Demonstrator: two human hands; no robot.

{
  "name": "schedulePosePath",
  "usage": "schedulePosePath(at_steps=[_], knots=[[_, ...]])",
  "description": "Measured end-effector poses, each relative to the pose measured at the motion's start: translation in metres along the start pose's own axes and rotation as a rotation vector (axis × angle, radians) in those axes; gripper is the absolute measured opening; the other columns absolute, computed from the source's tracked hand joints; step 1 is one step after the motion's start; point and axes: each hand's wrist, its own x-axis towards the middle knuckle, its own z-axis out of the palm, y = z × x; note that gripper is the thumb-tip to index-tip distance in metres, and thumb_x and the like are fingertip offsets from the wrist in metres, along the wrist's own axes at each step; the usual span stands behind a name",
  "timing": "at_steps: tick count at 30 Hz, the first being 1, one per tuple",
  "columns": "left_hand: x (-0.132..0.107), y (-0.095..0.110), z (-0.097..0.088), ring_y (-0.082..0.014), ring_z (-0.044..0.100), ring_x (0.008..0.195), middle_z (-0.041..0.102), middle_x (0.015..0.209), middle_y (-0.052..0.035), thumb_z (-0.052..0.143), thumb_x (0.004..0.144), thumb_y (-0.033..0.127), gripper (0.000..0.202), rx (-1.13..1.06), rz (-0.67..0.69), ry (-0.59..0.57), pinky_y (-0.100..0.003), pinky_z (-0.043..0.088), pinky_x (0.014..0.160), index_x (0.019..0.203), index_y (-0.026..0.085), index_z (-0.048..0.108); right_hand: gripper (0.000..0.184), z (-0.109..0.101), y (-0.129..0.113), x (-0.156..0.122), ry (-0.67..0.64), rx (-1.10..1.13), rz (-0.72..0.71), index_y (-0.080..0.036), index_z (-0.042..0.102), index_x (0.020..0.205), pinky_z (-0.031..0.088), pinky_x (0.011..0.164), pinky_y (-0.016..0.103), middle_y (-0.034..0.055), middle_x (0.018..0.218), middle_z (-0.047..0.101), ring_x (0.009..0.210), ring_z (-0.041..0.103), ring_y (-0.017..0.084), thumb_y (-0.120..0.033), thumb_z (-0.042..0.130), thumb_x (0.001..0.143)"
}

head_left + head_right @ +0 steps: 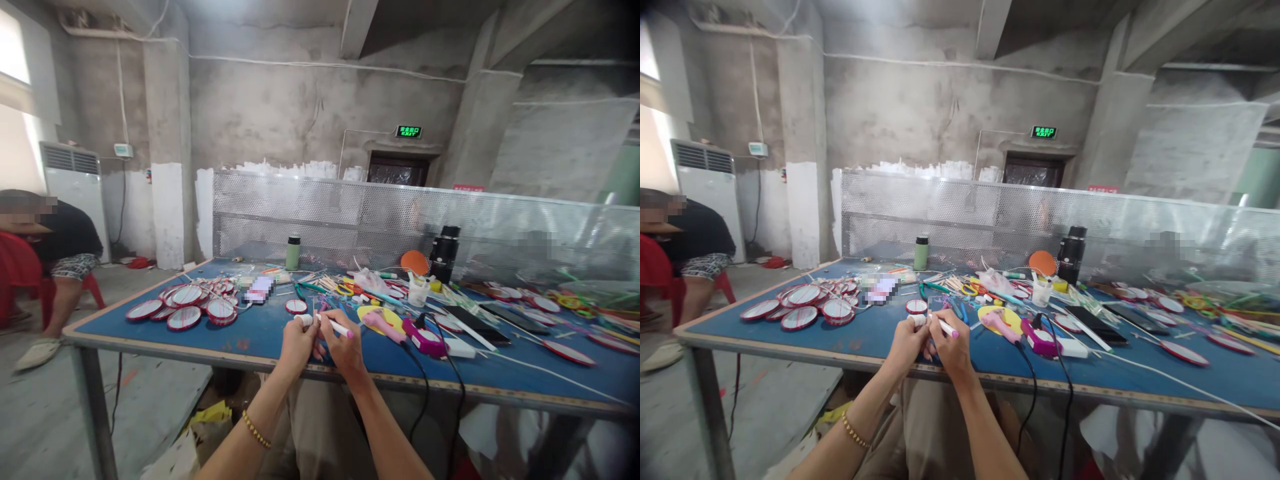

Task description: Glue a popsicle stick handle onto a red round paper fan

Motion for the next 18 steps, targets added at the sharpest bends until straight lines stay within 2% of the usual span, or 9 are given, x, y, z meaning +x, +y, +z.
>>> schedulePosePath(at_steps=[5,8,14,18], knots=[[-0.0012,0.0019,-0.0001,-0.0060,0.053,0.040,0.058,0.056,0.0071,0.057,0.098,0.040,0.031,-0.008,0.022,0.015,-0.018,0.046,0.040,0.085,0.012,0.064,0.019,-0.0001,-0.0006,-0.0001,-0.016,-0.005,-0.013,-0.021,0.064,0.078,0.047,0.055,0.024,-0.0003,0.066,0.067,0.056,0.060,0.014,-0.028,0.054,0.093],[-0.0023,0.0037,0.0001,-0.0074,0.052,0.035,0.057,0.050,0.0076,0.059,0.095,0.042,0.034,-0.033,0.051,0.025,-0.019,0.045,0.036,0.077,0.013,0.062,0.019,-0.0006,0.0004,-0.0009,0.021,-0.011,-0.007,-0.020,0.063,0.078,0.047,0.054,0.024,-0.0003,0.064,0.066,0.055,0.060,0.014,-0.028,0.053,0.093],[-0.0038,0.0071,0.0011,-0.0129,0.056,0.032,0.060,0.044,0.0039,0.063,0.082,0.057,0.041,-0.080,0.094,0.045,-0.022,0.045,0.032,0.068,0.018,0.059,0.020,-0.0009,0.0009,-0.0018,0.053,-0.017,-0.007,-0.021,0.061,0.076,0.046,0.052,0.023,-0.0010,0.061,0.064,0.052,0.059,0.013,-0.027,0.052,0.093],[-0.0040,0.0077,0.0011,-0.0134,0.055,0.031,0.061,0.044,0.0021,0.063,0.079,0.060,0.044,-0.082,0.109,0.052,-0.022,0.045,0.032,0.064,0.018,0.058,0.020,-0.0008,-0.0007,-0.0014,0.045,-0.021,-0.013,-0.021,0.062,0.076,0.047,0.054,0.024,0.0000,0.064,0.066,0.054,0.060,0.014,-0.027,0.052,0.092]])
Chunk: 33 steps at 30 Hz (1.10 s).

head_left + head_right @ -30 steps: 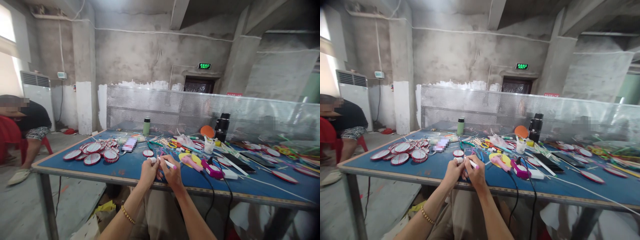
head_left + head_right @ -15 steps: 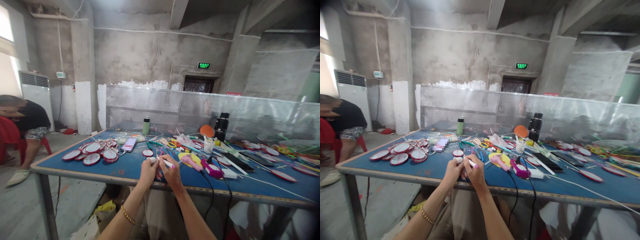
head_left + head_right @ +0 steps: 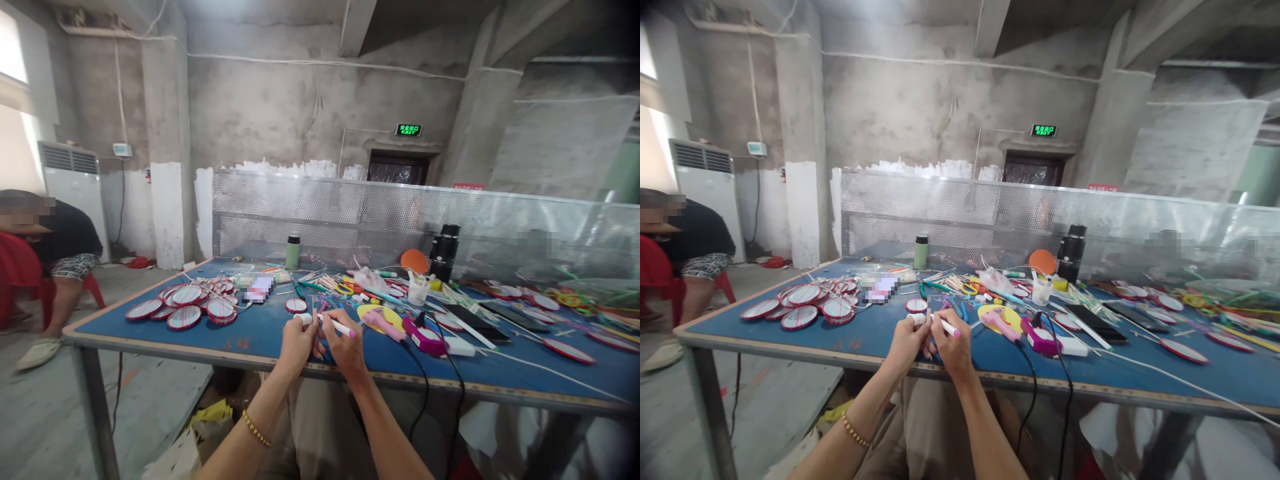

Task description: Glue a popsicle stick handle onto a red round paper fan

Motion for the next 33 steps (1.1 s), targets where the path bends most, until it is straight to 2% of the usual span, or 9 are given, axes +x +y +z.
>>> schedulePosePath(at_steps=[11,21,27,33], knots=[[0.0010,-0.0035,0.0002,-0.0144,0.055,0.031,0.058,0.040,0.0036,0.063,0.079,0.059,0.042,0.017,0.009,0.000,-0.023,0.044,0.032,0.068,0.018,0.060,0.020,-0.0001,-0.0019,0.0003,-0.043,-0.004,-0.012,-0.021,0.063,0.076,0.045,0.053,0.023,-0.0012,0.062,0.064,0.052,0.058,0.013,-0.027,0.053,0.092],[-0.0005,0.0018,0.0000,-0.0134,0.054,0.031,0.060,0.042,0.0031,0.064,0.077,0.054,0.037,0.002,-0.011,-0.006,-0.022,0.044,0.032,0.065,0.020,0.057,0.021,0.0006,0.0025,-0.0019,0.031,-0.019,0.008,-0.020,0.061,0.076,0.047,0.054,0.025,-0.0002,0.062,0.065,0.054,0.060,0.014,-0.028,0.051,0.094],[0.0001,-0.0015,-0.0006,-0.0145,0.055,0.032,0.059,0.041,0.0038,0.063,0.080,0.059,0.042,0.026,-0.011,-0.008,-0.023,0.043,0.032,0.067,0.019,0.059,0.021,0.0006,0.0006,-0.0016,-0.023,-0.018,-0.007,-0.021,0.063,0.078,0.047,0.054,0.024,-0.0007,0.063,0.065,0.053,0.059,0.013,-0.029,0.052,0.093],[0.0010,-0.0044,-0.0008,-0.0088,0.053,0.034,0.058,0.047,0.0073,0.062,0.089,0.052,0.040,0.048,-0.015,-0.019,-0.020,0.043,0.036,0.074,0.015,0.061,0.022,0.0001,-0.0013,-0.0006,-0.043,-0.023,-0.027,-0.020,0.065,0.077,0.047,0.054,0.024,-0.0003,0.063,0.066,0.054,0.059,0.013,-0.029,0.053,0.093]])
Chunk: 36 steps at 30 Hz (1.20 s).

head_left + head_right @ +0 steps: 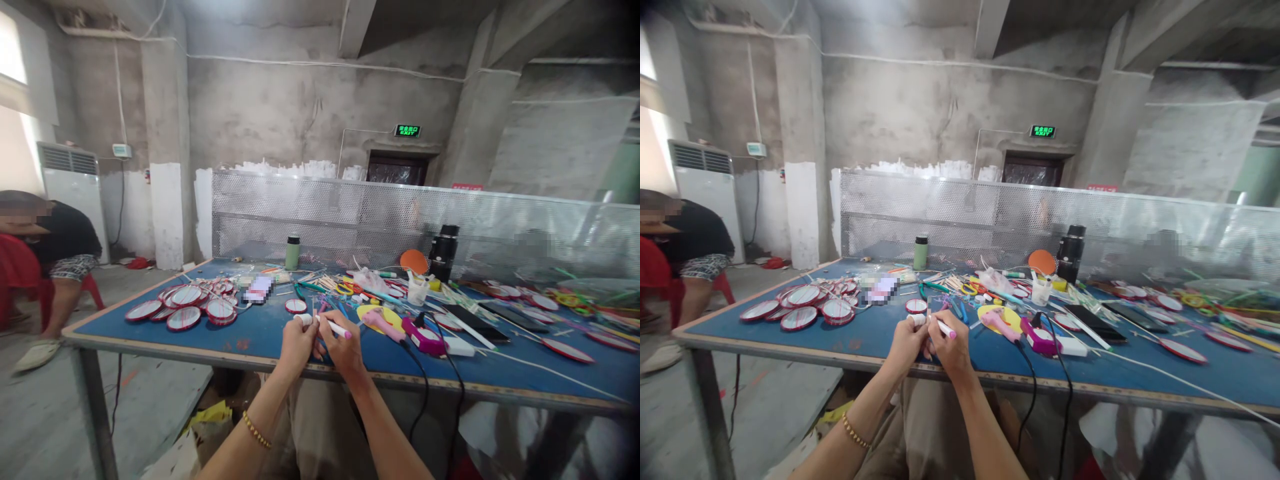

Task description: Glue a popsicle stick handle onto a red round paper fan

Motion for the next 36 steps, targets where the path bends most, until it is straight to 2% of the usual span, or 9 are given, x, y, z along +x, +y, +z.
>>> schedulePosePath(at_steps=[11,15,22,28,36], knots=[[-0.0017,0.0049,0.0000,-0.0135,0.056,0.032,0.062,0.046,0.0025,0.064,0.078,0.058,0.041,-0.044,0.001,0.016,-0.022,0.044,0.033,0.067,0.019,0.058,0.022,0.0013,0.0056,-0.0024,0.073,-0.019,0.028,-0.021,0.062,0.077,0.047,0.053,0.025,-0.0003,0.062,0.065,0.053,0.060,0.014,-0.029,0.051,0.094],[-0.0010,0.0027,0.0001,-0.0130,0.055,0.032,0.061,0.044,0.0032,0.065,0.080,0.058,0.043,-0.034,-0.001,0.009,-0.022,0.044,0.033,0.068,0.018,0.060,0.021,0.0019,0.0054,-0.0025,0.044,-0.012,0.014,-0.021,0.064,0.077,0.047,0.054,0.025,0.0001,0.064,0.066,0.055,0.061,0.014,-0.029,0.053,0.093],[-0.0002,-0.0014,-0.0001,-0.0080,0.052,0.033,0.057,0.046,0.0084,0.059,0.093,0.050,0.039,-0.002,-0.021,-0.023,-0.020,0.044,0.037,0.080,0.014,0.065,0.021,0.0006,0.0022,-0.0009,0.014,0.003,-0.014,-0.021,0.066,0.080,0.050,0.057,0.025,0.0019,0.070,0.070,0.059,0.064,0.015,-0.028,0.052,0.094],[-0.0011,0.0008,0.0012,-0.0147,0.056,0.033,0.060,0.042,0.0032,0.063,0.081,0.060,0.044,-0.024,0.008,0.004,-0.023,0.045,0.033,0.069,0.018,0.062,0.021,0.0003,0.0006,-0.0002,0.028,0.000,-0.019,-0.020,0.066,0.080,0.050,0.058,0.025,0.0014,0.069,0.069,0.058,0.063,0.014,-0.027,0.052,0.094],[-0.0020,0.0022,0.0011,-0.0143,0.054,0.031,0.059,0.040,0.0029,0.063,0.079,0.059,0.042,-0.024,0.018,0.013,-0.022,0.042,0.032,0.067,0.019,0.061,0.020,-0.0002,0.0005,0.0003,0.029,0.003,-0.025,-0.021,0.067,0.080,0.051,0.060,0.025,0.0014,0.070,0.070,0.061,0.065,0.015,-0.027,0.054,0.093]])
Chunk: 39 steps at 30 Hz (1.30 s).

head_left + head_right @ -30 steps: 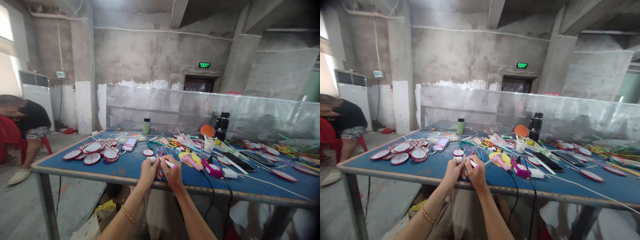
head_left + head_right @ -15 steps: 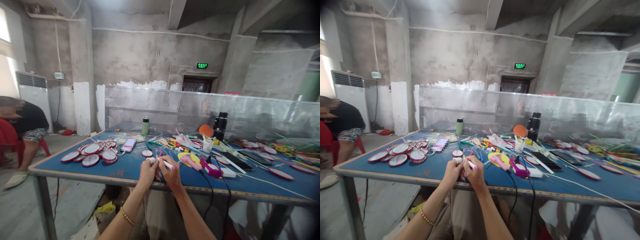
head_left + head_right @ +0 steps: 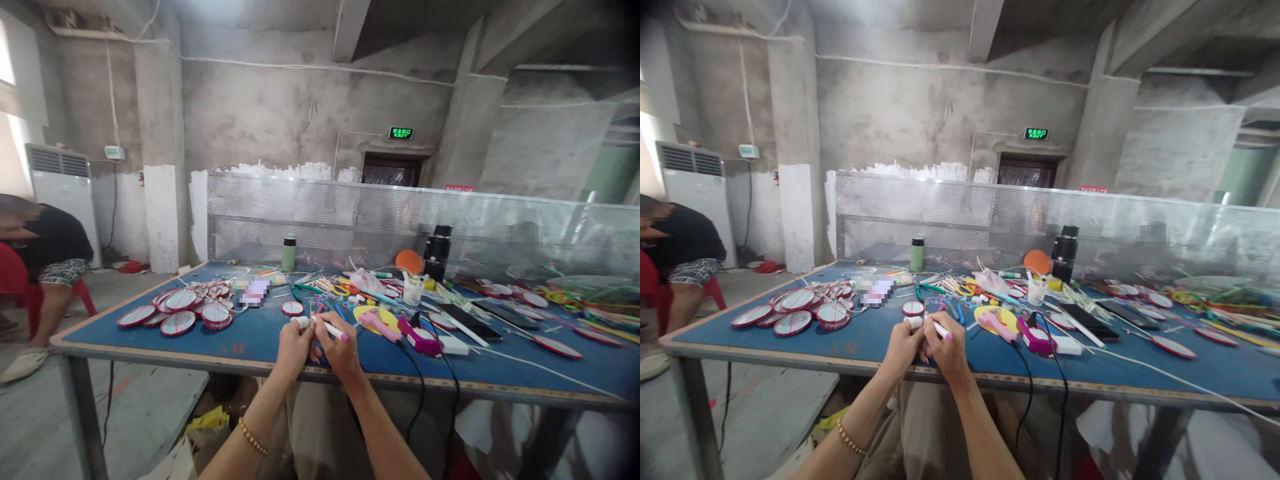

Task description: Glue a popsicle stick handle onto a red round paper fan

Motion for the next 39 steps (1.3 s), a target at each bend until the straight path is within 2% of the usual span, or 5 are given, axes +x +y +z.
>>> schedulePosePath(at_steps=[5,19,32,35,39], knots=[[-0.0005,0.0018,0.0005,-0.0143,0.056,0.033,0.061,0.044,0.0024,0.065,0.078,0.057,0.040,-0.015,-0.008,-0.001,-0.022,0.044,0.032,0.066,0.019,0.060,0.019,0.0008,0.0026,-0.0004,0.061,0.003,0.041,-0.020,0.066,0.082,0.051,0.059,0.026,0.0020,0.070,0.069,0.061,0.065,0.016,-0.027,0.052,0.094],[-0.0005,0.0027,0.0007,-0.0127,0.055,0.031,0.062,0.045,0.0026,0.069,0.075,0.053,0.038,-0.053,-0.018,-0.003,-0.020,0.043,0.030,0.065,0.018,0.059,0.019,0.0019,0.0041,-0.0001,0.090,0.005,0.052,-0.020,0.066,0.083,0.052,0.061,0.027,0.0030,0.072,0.070,0.062,0.066,0.016,-0.027,0.052,0.094],[-0.0004,0.0056,-0.0011,-0.0145,0.059,0.035,0.060,0.044,0.0039,0.071,0.071,0.059,0.043,-0.113,-0.020,-0.058,-0.022,0.048,0.035,0.073,0.017,0.060,0.020,0.0004,0.0045,-0.0043,0.040,0.039,0.058,-0.019,0.064,0.079,0.047,0.055,0.023,0.0000,0.066,0.066,0.056,0.061,0.013,-0.027,0.053,0.094],[0.0010,0.0023,-0.0015,-0.0129,0.057,0.034,0.059,0.044,0.0051,0.071,0.074,0.057,0.042,-0.108,-0.015,-0.061,-0.021,0.048,0.035,0.071,0.017,0.060,0.020,-0.0002,0.0038,-0.0045,0.016,0.038,0.043,-0.019,0.064,0.079,0.047,0.056,0.023,0.0002,0.067,0.067,0.057,0.062,0.013,-0.026,0.054,0.093],[0.0024,-0.0032,-0.0014,-0.0087,0.053,0.033,0.055,0.043,0.0086,0.067,0.086,0.048,0.036,-0.087,-0.023,-0.050,-0.019,0.046,0.036,0.072,0.015,0.060,0.020,-0.0009,0.0022,-0.0031,-0.007,0.035,0.023,-0.019,0.066,0.078,0.047,0.059,0.023,-0.0001,0.067,0.066,0.058,0.061,0.013,-0.026,0.054,0.093]])
